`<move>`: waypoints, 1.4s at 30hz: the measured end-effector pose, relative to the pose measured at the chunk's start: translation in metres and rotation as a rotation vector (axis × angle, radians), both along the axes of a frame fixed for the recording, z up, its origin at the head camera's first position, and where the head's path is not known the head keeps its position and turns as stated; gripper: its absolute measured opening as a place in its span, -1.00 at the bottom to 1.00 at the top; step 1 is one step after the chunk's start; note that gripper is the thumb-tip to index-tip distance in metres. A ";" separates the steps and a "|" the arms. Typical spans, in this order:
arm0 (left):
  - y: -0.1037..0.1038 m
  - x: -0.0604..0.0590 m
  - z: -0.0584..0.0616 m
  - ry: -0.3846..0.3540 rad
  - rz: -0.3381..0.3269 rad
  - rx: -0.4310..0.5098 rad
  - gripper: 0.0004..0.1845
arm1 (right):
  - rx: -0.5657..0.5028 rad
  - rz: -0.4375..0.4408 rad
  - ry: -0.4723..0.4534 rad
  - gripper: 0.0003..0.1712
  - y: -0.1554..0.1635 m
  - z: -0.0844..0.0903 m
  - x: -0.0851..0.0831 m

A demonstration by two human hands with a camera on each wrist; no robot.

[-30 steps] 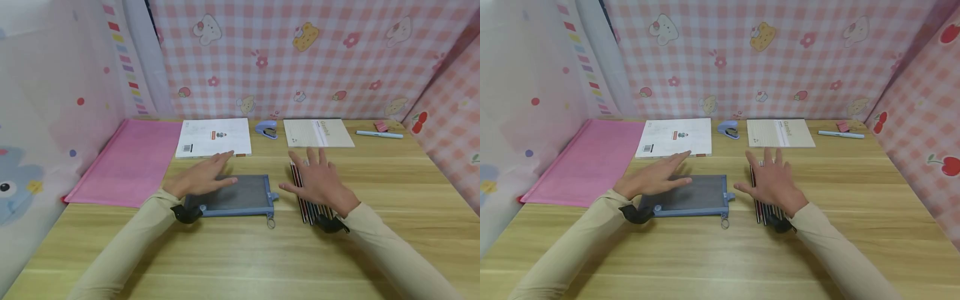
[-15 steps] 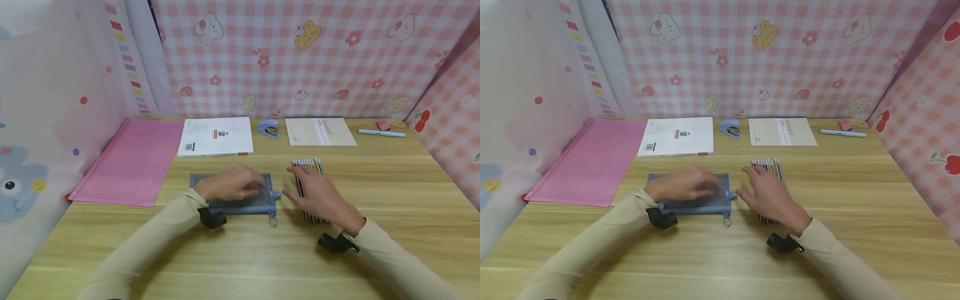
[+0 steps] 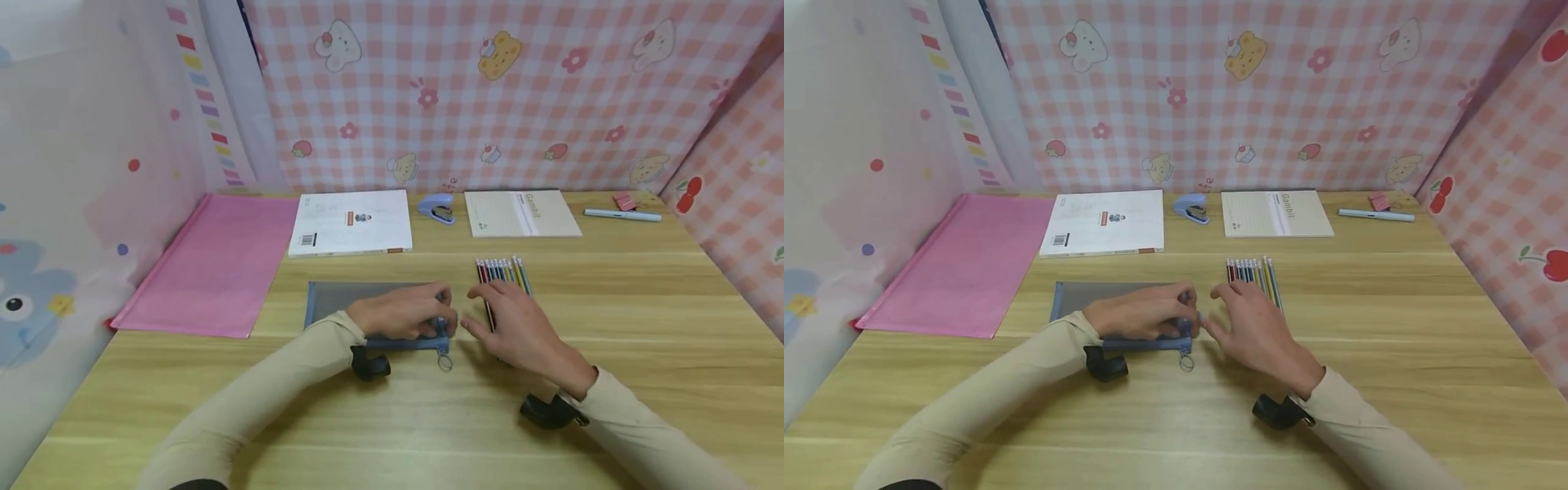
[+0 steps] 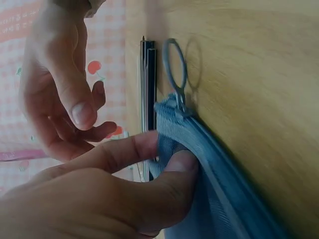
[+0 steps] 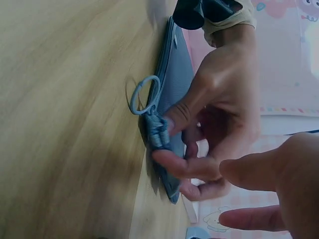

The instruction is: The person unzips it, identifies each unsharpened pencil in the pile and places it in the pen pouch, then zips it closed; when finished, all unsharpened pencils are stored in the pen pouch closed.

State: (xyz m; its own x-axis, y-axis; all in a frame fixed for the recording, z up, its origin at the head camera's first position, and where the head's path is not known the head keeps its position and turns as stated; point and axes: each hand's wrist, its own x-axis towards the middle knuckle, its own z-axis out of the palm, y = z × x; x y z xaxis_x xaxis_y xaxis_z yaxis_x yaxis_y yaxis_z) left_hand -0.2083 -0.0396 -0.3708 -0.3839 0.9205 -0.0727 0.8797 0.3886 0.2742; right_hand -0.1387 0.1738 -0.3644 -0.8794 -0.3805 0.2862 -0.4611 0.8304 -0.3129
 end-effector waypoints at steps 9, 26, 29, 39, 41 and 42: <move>-0.002 -0.015 0.016 0.014 -0.006 0.134 -0.88 | -0.141 0.065 0.025 -0.75 -0.003 -0.001 0.002; -0.031 -0.038 0.040 -0.332 0.176 0.496 -0.88 | -0.405 0.157 0.367 -0.81 -0.045 -0.004 -0.010; -0.033 -0.037 0.036 -0.389 0.188 0.524 -0.86 | -0.412 0.157 0.360 -0.83 -0.046 -0.004 -0.013; -0.037 -0.038 0.030 -0.449 0.205 0.566 -0.80 | -0.380 0.194 0.384 -0.89 -0.051 -0.003 -0.018; -0.036 -0.038 0.031 -0.453 0.224 0.579 -0.81 | -0.344 0.205 0.396 -0.87 -0.053 -0.001 -0.018; -0.036 -0.038 0.032 -0.456 0.238 0.587 -0.81 | -0.334 0.207 0.398 -0.87 -0.053 0.000 -0.019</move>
